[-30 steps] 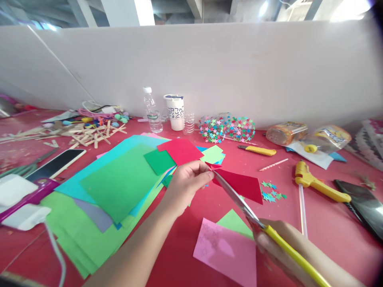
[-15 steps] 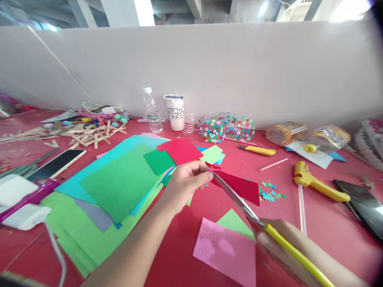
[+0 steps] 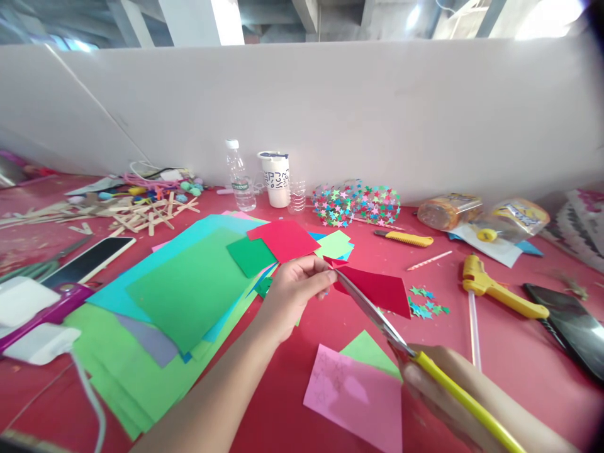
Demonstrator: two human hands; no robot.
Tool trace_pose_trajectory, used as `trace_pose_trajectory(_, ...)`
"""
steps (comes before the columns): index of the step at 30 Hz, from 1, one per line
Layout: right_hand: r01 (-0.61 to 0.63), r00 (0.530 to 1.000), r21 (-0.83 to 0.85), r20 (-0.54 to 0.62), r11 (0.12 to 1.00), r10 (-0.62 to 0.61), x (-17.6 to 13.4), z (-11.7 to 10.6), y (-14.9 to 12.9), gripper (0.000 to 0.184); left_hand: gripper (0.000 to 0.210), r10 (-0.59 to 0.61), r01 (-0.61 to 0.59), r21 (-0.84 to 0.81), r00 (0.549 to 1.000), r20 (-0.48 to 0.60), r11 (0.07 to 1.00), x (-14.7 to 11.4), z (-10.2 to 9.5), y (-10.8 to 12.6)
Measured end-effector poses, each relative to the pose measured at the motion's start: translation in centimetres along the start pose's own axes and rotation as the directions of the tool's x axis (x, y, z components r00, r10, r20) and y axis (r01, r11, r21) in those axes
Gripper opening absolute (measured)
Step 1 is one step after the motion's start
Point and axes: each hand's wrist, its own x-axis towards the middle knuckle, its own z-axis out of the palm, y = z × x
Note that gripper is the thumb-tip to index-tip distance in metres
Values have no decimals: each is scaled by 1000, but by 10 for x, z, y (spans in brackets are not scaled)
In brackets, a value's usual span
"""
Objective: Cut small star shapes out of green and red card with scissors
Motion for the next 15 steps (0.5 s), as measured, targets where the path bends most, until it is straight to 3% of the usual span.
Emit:
trace_pose_trajectory(7,40,999,12,23,999,-41,-1,-7,-9,67,12,15,-15,13,1000,-1,1000,0,-1,-1)
trace_pose_trajectory(15,29,997,188,69,982,-43,-3,-11,-8,65,15,125,-115,175,991,-49,978,-2,0,-1)
